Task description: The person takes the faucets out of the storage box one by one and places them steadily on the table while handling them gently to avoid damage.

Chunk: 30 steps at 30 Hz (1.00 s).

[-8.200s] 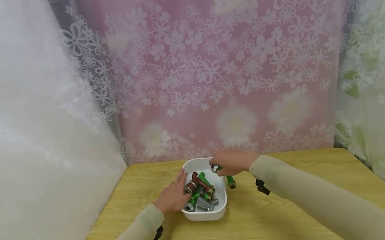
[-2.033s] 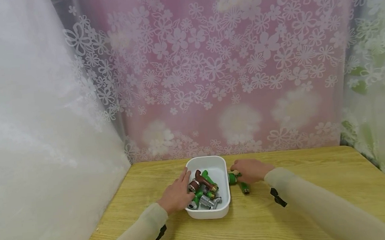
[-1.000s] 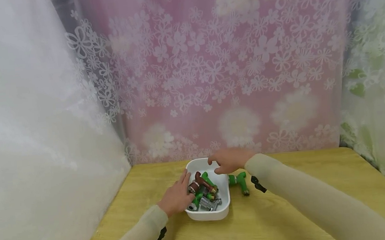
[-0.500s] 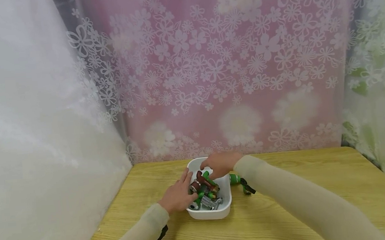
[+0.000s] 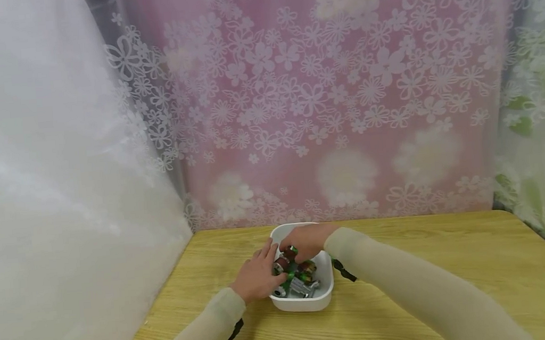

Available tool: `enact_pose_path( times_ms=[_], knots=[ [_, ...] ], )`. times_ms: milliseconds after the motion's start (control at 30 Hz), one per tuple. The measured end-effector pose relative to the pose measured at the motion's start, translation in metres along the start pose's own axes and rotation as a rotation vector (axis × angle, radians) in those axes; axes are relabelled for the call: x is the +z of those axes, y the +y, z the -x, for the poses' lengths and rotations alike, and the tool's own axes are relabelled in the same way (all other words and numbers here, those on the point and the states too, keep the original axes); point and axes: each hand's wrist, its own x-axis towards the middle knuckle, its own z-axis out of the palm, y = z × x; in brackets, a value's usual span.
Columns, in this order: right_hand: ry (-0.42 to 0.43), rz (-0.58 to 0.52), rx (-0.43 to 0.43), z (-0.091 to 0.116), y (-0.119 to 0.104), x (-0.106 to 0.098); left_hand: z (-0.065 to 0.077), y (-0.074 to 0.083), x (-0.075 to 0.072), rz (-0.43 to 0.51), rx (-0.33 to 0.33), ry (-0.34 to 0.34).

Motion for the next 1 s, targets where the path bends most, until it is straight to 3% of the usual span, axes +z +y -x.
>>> enact_pose_path(
  times_ms=[233,667,867,1000],
  knots=[
    [-0.003,0.019,0.018,-0.007,0.002,0.007,-0.002,0.006,0.0,-0.005,-0.012,0.005],
    [0.008,-0.061,0.056,-0.012,-0.003,0.011,-0.006,0.006,0.004,-0.023,-0.021,0.009],
    [0.052,-0.011,0.022,-0.012,-0.004,0.011,-0.003,0.001,0.006,-0.013,-0.009,0.008],
    [0.07,-0.038,0.014,-0.011,-0.004,0.011,-0.002,-0.002,0.005,0.002,-0.008,0.001]
  ],
)
